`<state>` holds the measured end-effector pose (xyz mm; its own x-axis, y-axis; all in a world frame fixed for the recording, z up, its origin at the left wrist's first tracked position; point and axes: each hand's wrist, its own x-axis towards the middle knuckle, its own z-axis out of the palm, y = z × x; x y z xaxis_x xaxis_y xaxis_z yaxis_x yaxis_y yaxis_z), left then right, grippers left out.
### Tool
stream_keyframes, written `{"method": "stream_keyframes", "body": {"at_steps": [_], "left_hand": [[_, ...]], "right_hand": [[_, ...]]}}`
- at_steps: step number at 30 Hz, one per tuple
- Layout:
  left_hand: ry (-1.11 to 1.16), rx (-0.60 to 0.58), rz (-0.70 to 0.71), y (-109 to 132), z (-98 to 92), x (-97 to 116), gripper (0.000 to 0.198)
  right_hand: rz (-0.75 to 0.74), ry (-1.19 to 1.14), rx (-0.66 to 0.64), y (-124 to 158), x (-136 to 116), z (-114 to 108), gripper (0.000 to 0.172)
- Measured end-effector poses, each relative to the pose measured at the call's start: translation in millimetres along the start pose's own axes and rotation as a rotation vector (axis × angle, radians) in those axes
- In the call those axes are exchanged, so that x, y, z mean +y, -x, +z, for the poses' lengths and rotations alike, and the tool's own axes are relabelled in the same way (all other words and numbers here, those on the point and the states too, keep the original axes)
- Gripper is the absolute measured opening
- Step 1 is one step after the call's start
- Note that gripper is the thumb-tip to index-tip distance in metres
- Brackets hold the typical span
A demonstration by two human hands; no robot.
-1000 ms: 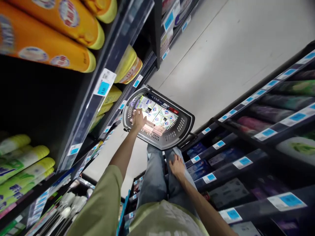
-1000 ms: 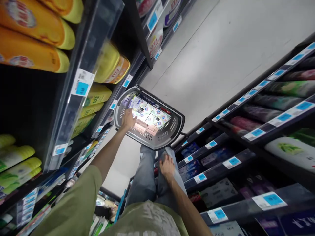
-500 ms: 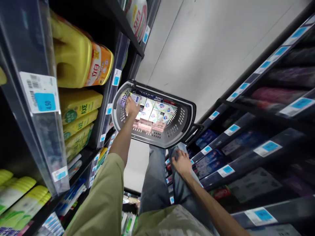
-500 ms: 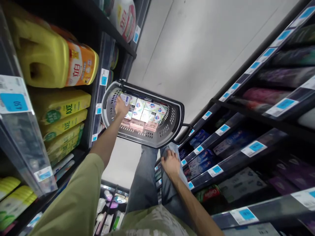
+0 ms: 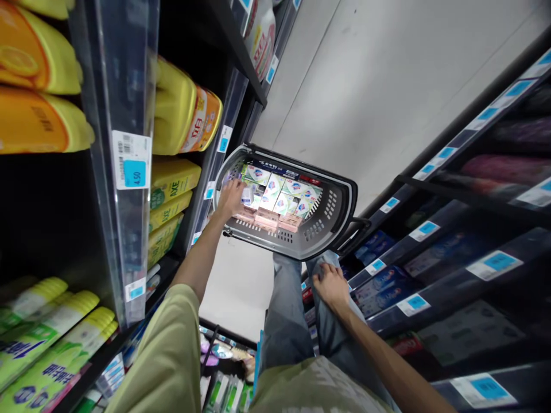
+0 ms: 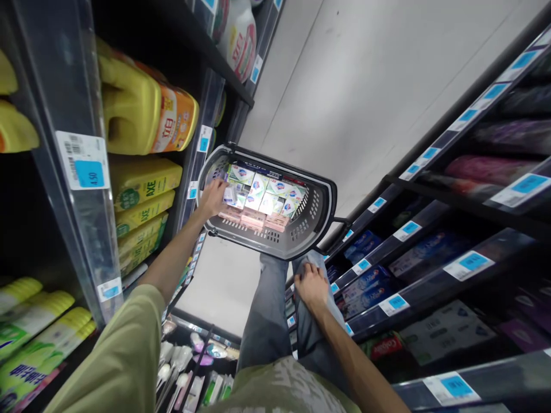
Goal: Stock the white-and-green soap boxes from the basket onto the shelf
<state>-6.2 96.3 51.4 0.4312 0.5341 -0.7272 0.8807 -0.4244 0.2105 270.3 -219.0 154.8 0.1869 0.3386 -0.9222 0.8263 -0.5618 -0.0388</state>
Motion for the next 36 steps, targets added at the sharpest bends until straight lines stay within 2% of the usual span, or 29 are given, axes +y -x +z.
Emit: {"method": "stream_keyframes", "body": {"at_steps": [5, 9, 12, 14, 17, 20, 23, 26, 29, 31, 33, 35, 36], "left_hand": [[-0.005, -0.027, 0.106, 2.5, 33.4, 13.4, 0.069], [-0.062, -0.023, 0.104, -3.8, 50.1, 23.9, 0.064], [-0.02, -0.034, 0.06, -3.7, 52.5, 28.1, 0.06], [0.075, -0.059, -0.026, 1.2, 51.2, 34.2, 0.064], [0.218, -0.097, -0.169, 17.9, 47.5, 56.6, 0.072], [0.283, -0.12, -0.2, 48.2, 43.9, 96.7, 0.073], [0.353, -0.16, -0.175, 90.4, 40.3, 147.1, 0.076], [0.421, -0.199, -0.108, 137.5, 33.3, 195.6, 0.07], [0.471, -0.232, -0.02, 182.1, 20.9, 231.5, 0.069], [0.498, -0.236, 0.025, 208.1, 9.6, 245.3, 0.074], [0.521, -0.211, 0.04, 231.3, -4.7, 250.8, 0.076], [0.534, -0.168, 0.036, 253.1, -22.8, 249.7, 0.075], [0.533, -0.143, 0.03, 264.0, -33.3, 247.5, 0.075]], "right_hand": [[-0.01, 0.019, 0.004, -1.4, -1.1, -3.4, 0.037], [-0.019, 0.025, 0.028, -2.9, -0.4, -4.2, 0.035], [-0.014, 0.019, 0.033, -4.1, 0.4, -2.7, 0.034], [-0.014, 0.02, 0.022, -4.1, 1.2, 0.3, 0.034], [-0.016, 0.023, 0.004, -0.9, 3.8, 7.6, 0.034], [-0.02, -0.024, -0.053, 7.8, 7.8, 14.3, 0.037], [-0.049, -0.1, -0.114, 22.6, 11.0, 14.1, 0.04], [-0.096, -0.178, -0.114, 42.4, 9.5, 5.2, 0.048], [-0.176, -0.283, -0.103, 62.4, 3.7, -8.2, 0.061], [-0.252, -0.47, -0.074, 74.0, 0.3, -17.3, 0.073], [-0.349, -0.78, -0.064, 85.1, -1.1, -26.2, 0.081], [-0.439, -1.074, -0.128, 97.1, -1.6, -35.7, 0.084], [-0.479, -1.149, -0.173, 103.5, -2.1, -40.9, 0.083]]}}
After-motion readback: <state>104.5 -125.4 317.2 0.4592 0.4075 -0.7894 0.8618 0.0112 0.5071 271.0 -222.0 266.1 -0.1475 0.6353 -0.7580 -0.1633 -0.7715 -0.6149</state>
